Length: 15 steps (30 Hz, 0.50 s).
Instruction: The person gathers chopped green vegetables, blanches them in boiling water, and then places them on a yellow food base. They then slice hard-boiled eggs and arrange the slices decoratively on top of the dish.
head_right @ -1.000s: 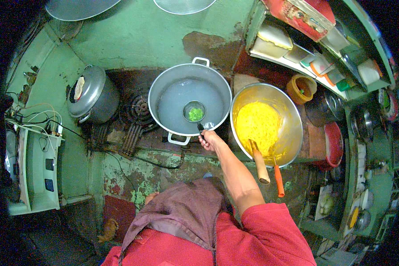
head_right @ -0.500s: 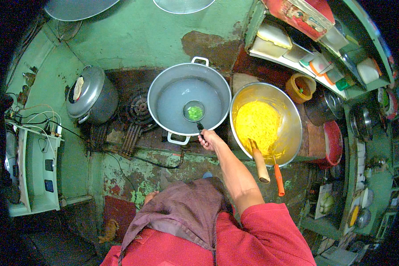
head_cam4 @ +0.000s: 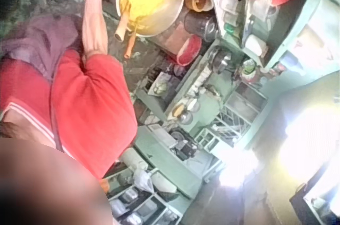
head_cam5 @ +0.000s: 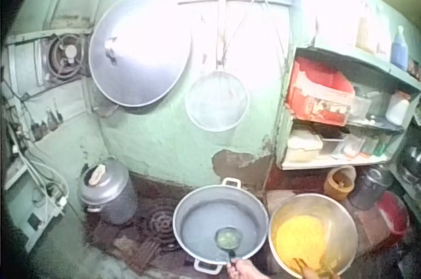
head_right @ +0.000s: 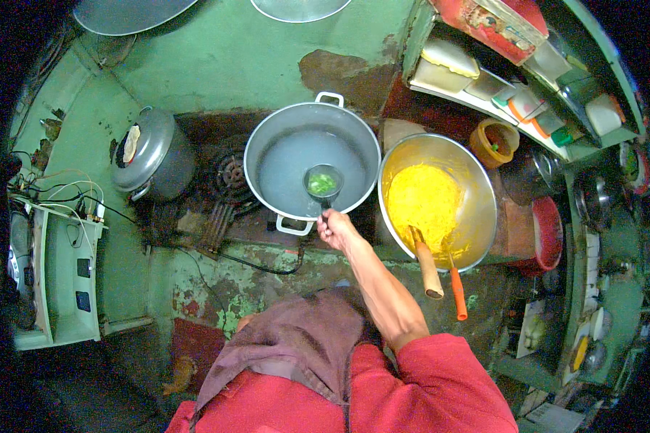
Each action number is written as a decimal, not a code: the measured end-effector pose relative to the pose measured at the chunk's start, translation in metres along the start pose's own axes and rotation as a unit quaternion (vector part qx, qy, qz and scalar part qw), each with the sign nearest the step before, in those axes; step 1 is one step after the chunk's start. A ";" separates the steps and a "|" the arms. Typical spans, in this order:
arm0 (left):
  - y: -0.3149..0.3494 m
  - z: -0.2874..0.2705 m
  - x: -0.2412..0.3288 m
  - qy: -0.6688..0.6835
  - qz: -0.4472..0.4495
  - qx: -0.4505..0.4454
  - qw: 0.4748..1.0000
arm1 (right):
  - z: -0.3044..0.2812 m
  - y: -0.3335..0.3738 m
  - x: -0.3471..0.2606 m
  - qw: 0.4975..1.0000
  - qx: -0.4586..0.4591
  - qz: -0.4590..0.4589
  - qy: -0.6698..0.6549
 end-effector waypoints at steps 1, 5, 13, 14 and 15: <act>0.002 -0.003 -0.011 0.095 -0.090 0.016 0.991 | 0.003 0.000 -0.002 0.999 -0.038 -0.021 -0.019; -0.006 0.010 -0.028 0.024 -0.058 0.003 0.998 | 0.000 -0.007 -0.007 0.994 0.047 -0.030 0.097; 0.006 0.012 -0.011 -0.131 0.129 -0.005 0.983 | -0.002 -0.005 -0.006 0.991 0.037 -0.070 0.105; 0.011 0.012 -0.010 0.126 0.143 -0.007 0.982 | -0.004 -0.004 -0.002 0.994 0.033 -0.040 0.097; 0.009 0.013 -0.012 0.248 0.095 0.001 0.964 | -0.005 -0.004 0.000 0.996 0.016 -0.034 0.082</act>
Point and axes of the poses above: each hand's wrist, its own y-axis away from the middle knuckle, its own z-axis out of the palm, x = y × z, the point moved 2 cm from there along -y, towards the middle knuckle, and after that the axes turned 15 degrees about x, right-handed, at the moved point
